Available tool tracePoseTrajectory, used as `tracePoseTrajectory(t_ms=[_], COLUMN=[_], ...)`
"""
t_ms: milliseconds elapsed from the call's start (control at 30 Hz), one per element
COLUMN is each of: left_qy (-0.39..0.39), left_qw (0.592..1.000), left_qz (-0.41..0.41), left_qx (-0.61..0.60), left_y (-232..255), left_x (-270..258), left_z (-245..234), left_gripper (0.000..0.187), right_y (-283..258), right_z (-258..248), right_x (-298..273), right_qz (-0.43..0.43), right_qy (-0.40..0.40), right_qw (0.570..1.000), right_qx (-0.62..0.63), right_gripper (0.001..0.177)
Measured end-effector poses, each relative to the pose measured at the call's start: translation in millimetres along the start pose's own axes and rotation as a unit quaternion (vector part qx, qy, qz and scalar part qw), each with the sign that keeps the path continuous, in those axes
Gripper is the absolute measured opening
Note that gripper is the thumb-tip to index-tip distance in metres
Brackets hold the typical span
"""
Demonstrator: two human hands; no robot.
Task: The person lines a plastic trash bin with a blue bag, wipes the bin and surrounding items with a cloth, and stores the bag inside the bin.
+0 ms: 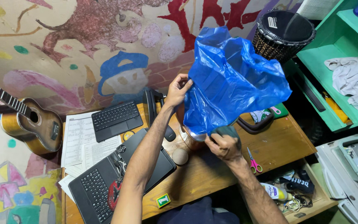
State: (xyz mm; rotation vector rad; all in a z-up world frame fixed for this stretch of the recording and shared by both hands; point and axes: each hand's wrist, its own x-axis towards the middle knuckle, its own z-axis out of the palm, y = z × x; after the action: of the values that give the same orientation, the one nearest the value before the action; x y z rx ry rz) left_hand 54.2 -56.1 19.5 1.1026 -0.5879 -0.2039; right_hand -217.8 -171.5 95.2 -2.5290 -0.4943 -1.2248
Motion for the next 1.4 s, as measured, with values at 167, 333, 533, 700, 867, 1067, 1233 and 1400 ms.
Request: tracePoseTrajectory(t_ms=[167,333,533,700,867,1067,1233,1400], left_qy=[-0.005,0.004,0.026,0.024,0.011,-0.013,-0.022,-0.017], left_qw=[1.0,1.0,0.996,0.99,0.999,0.999,0.999,0.999], left_qz=[0.003,0.012,-0.014,-0.02,-0.03,-0.033,-0.027,-0.04], left_qx=[0.007,0.003,0.082,0.137,0.037,-0.008,-0.004,0.013], left_y=[-18,-30,-25,-12,-21,-45,-54,-46], left_x=[-11,-21,-26,-33,-34,-37,-37,-41], left_z=[-20,-30,-27,-24,-21,-34,-40,-38], left_gripper=[0.019,0.022,0.019,0.016,0.013,0.012,0.013,0.01], right_y=[11,17,28,32,21,-4,-22,-38], right_z=[26,52,67,73,60,36,40,50], right_x=[-26,-52,-58,-63,-42,-20,-21,-17], right_qz=[-0.068,0.211,0.25,0.286,0.249,0.268,0.16,0.154], right_qy=[-0.077,-0.233,-0.22,-0.253,-0.197,-0.226,-0.177,-0.177], right_qw=[0.994,0.948,0.943,0.924,0.948,0.937,0.97,0.968], right_qx=[-0.04,0.051,-0.004,-0.021,-0.008,-0.002,0.047,0.091], right_gripper=[0.017,0.018,0.022,0.02,0.023,0.041,0.03,0.03])
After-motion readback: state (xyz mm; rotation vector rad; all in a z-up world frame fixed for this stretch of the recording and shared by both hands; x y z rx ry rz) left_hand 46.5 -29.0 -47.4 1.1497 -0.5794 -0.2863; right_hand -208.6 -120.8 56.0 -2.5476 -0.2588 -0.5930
